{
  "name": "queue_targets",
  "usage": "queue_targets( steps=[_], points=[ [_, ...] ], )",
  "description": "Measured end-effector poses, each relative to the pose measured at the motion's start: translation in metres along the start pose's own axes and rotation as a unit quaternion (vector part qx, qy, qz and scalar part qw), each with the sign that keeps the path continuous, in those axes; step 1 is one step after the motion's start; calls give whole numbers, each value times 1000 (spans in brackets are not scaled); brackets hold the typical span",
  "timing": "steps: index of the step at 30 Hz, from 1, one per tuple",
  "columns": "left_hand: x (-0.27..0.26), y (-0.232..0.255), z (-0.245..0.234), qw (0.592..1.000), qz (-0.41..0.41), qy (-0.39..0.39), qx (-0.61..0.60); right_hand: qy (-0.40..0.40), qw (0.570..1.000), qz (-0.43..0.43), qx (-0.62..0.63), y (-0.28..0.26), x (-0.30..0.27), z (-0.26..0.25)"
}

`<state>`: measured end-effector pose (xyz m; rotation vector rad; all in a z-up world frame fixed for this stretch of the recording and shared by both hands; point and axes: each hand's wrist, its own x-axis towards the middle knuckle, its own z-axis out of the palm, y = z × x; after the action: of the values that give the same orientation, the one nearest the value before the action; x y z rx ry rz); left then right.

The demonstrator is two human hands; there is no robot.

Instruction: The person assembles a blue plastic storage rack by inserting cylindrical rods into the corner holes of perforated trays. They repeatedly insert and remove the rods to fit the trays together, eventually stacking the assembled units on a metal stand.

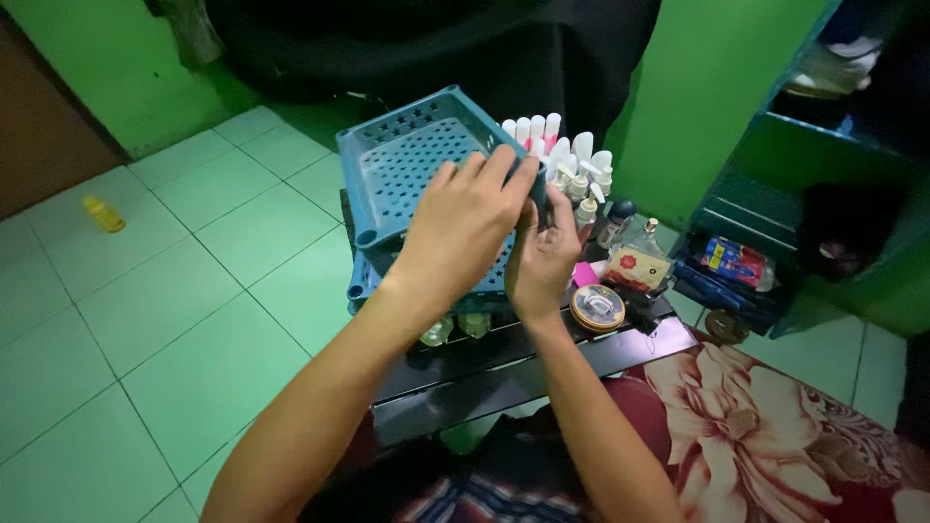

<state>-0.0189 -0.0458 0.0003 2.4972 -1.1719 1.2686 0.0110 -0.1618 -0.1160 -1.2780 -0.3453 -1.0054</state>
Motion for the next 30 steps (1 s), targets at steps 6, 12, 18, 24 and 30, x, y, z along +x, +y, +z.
queue_targets(
  steps=[6,12,18,24,30],
  points=[
    [-16,-16,10,998,19,24,-61,-28,999,-2,28,7,-7,-4],
    [-22,-20,10,996,53,43,-66,-33,991,50,-121,14,-17,-8],
    [-30,-21,11,998,58,28,-18,-117,988,95,43,20,-13,-9],
    [-39,-22,16,992,110,54,13,-129,862,325,368,-3,1,-17],
    [-58,-32,16,985,173,-2,4,-144,834,388,365,3,1,-23]
  ],
)
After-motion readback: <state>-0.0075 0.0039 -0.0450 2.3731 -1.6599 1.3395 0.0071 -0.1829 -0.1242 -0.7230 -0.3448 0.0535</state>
